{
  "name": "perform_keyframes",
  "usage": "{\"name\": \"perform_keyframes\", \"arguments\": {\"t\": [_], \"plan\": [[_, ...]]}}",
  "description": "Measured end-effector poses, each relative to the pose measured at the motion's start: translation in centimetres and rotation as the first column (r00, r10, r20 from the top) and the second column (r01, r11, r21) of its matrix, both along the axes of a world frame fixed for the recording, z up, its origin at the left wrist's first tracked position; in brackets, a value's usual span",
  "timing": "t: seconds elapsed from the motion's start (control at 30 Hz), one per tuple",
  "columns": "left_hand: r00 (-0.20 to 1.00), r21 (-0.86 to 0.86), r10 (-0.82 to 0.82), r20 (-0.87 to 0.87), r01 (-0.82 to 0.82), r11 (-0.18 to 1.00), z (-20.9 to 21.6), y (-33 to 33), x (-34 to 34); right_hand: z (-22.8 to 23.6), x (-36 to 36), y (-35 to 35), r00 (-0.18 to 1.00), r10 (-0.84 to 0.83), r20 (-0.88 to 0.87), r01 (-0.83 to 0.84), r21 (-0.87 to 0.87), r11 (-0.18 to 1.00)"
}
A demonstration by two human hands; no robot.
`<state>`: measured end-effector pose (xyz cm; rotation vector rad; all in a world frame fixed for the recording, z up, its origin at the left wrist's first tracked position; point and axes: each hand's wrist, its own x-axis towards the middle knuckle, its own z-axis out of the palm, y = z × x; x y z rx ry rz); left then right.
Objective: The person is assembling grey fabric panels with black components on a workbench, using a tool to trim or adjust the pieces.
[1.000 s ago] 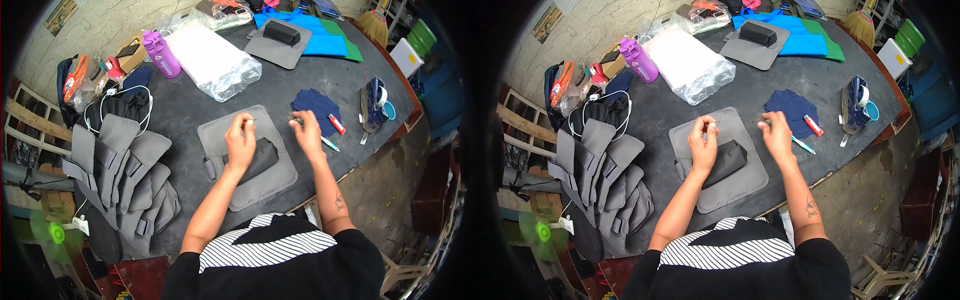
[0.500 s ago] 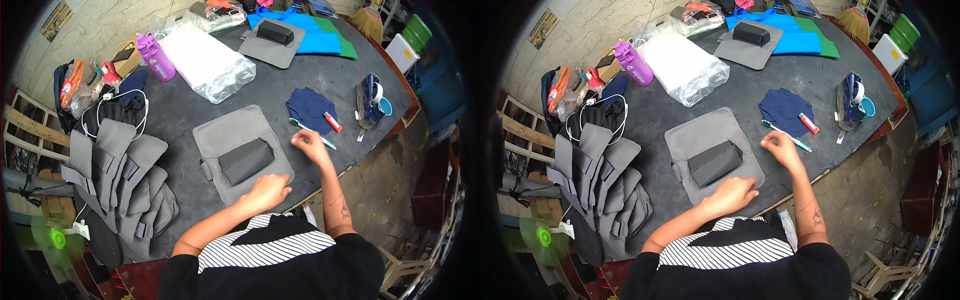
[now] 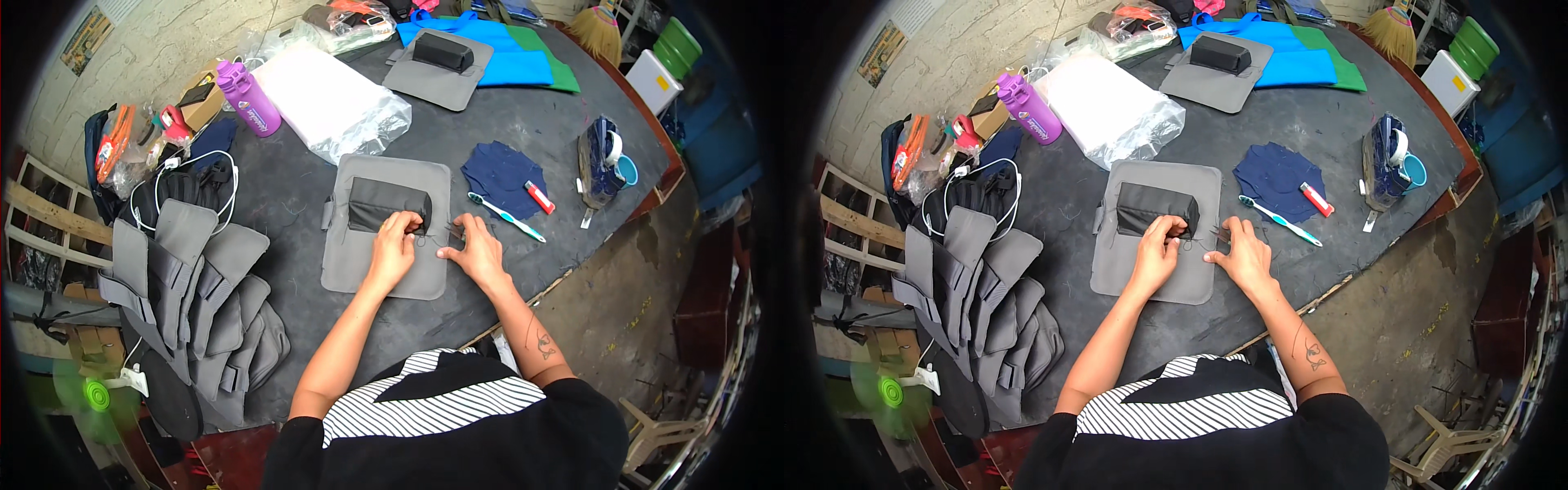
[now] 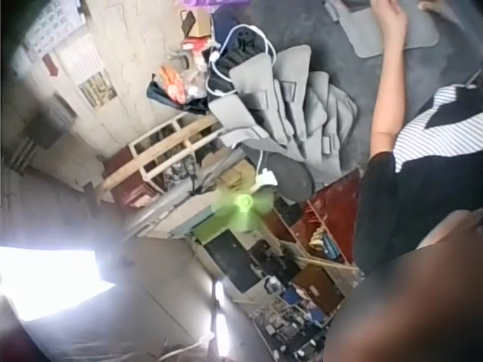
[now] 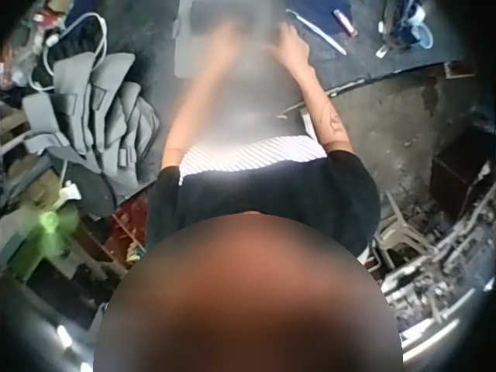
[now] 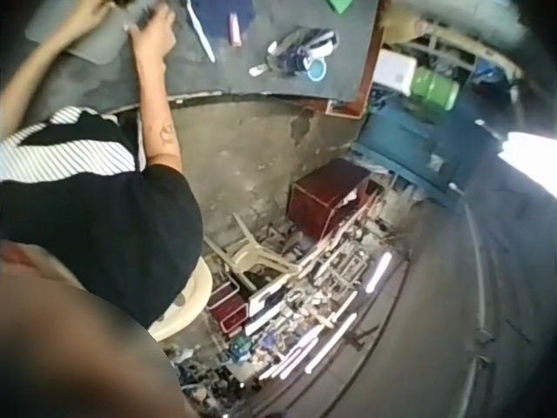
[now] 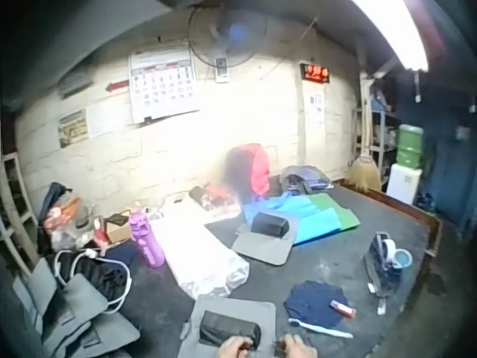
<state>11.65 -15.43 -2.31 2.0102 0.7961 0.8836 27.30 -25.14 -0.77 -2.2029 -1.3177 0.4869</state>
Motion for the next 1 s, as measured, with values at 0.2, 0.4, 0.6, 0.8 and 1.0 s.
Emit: {"name": "perform_keyframes", "arguments": {"t": [0.2, 0.4, 0.6, 0.8, 1.0], "plan": [[0.996, 0.200, 0.056, -0.065, -0.042, 0.979, -0.3, -1.2, 0.5, -2.2, 0.4, 0.5, 0.984, 0.108, -0.140, -0.065, 0.284, 0.956], [0.992, 0.186, 0.072, -0.107, -0.051, 0.981, -0.3, -0.6, 0.9, -3.7, -0.8, 2.0, 0.986, 0.144, 0.084, -0.166, 0.408, 0.898], [0.989, 0.182, 0.080, -0.128, -0.056, 0.982, -0.2, -0.9, 1.1, -0.2, 1.9, 2.6, 0.292, 0.219, -0.931, -0.101, 0.197, 0.975], [0.963, 0.478, 0.152, -0.225, -0.027, 0.878, -1.2, -2.6, 1.0, 1.9, 4.4, 0.7, 0.443, 0.166, -0.881, -0.188, 0.090, 0.978], [0.988, 0.298, 0.112, -0.103, -0.077, 0.951, -1.3, -1.5, 0.9, -0.9, 4.6, 0.9, 0.767, 0.115, -0.631, -0.011, 0.166, 0.986]]}}
